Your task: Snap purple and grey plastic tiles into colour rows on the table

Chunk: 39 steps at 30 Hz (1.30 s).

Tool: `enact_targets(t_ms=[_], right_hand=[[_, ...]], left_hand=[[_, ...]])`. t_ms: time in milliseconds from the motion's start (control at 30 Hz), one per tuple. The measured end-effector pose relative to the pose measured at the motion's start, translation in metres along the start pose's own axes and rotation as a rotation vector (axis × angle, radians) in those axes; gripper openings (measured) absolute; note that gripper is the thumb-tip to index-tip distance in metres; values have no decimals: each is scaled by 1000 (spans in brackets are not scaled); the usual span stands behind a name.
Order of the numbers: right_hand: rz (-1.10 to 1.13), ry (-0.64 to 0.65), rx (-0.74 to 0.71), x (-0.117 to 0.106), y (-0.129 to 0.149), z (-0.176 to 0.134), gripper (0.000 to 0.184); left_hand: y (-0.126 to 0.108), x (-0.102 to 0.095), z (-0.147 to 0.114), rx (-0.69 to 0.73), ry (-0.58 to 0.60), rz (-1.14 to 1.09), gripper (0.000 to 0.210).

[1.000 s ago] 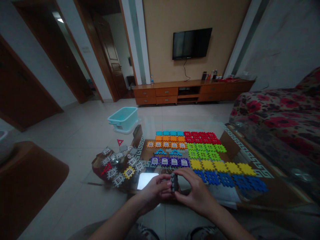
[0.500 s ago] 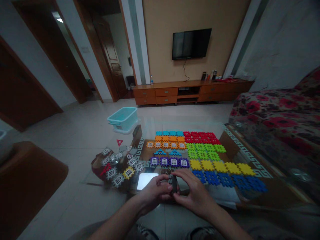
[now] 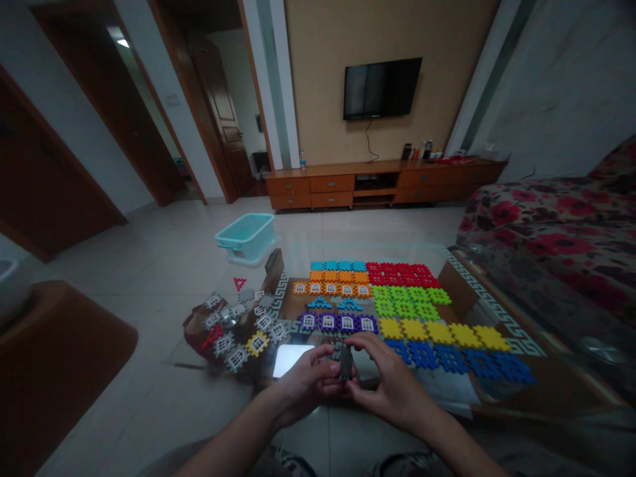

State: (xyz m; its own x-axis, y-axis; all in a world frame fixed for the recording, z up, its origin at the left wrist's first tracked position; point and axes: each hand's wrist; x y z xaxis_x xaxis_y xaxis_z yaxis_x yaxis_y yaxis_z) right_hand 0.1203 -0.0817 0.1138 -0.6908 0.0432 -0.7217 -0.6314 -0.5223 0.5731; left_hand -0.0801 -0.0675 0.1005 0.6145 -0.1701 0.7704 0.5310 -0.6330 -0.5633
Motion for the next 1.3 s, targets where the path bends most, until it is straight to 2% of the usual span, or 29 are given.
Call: enact_targets(t_ms=[567, 867, 967, 1133, 1300], right_hand=[[-73, -29, -4, 1, -1, -2, 49], [-206, -29, -10, 0, -2, -1, 50], [-292, -36, -35, 2, -3, -2, 49], [-436, 4, -35, 6, -2, -4, 45], [-498, 21, -45, 14, 0, -8, 43]], left_hand=[[1, -1, -1, -21, 58, 5, 50], [-1, 1, -3, -66, 96, 8, 48], [2, -3, 0, 4, 20, 149, 50], [9, -15, 8, 198, -176, 592, 37], [15, -23, 13, 328, -241, 822, 20]])
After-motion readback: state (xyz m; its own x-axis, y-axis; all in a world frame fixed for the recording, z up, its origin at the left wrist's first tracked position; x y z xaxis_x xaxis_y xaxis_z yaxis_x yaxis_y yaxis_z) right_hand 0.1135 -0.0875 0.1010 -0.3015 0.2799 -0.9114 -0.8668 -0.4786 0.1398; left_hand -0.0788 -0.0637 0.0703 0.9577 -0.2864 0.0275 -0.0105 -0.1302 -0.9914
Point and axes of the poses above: each hand's wrist, its own z-axis towards the middle knuckle, its own x-axis out of the palm, y = z × x, and after that the axes turned 11 degrees about -z, right-handed
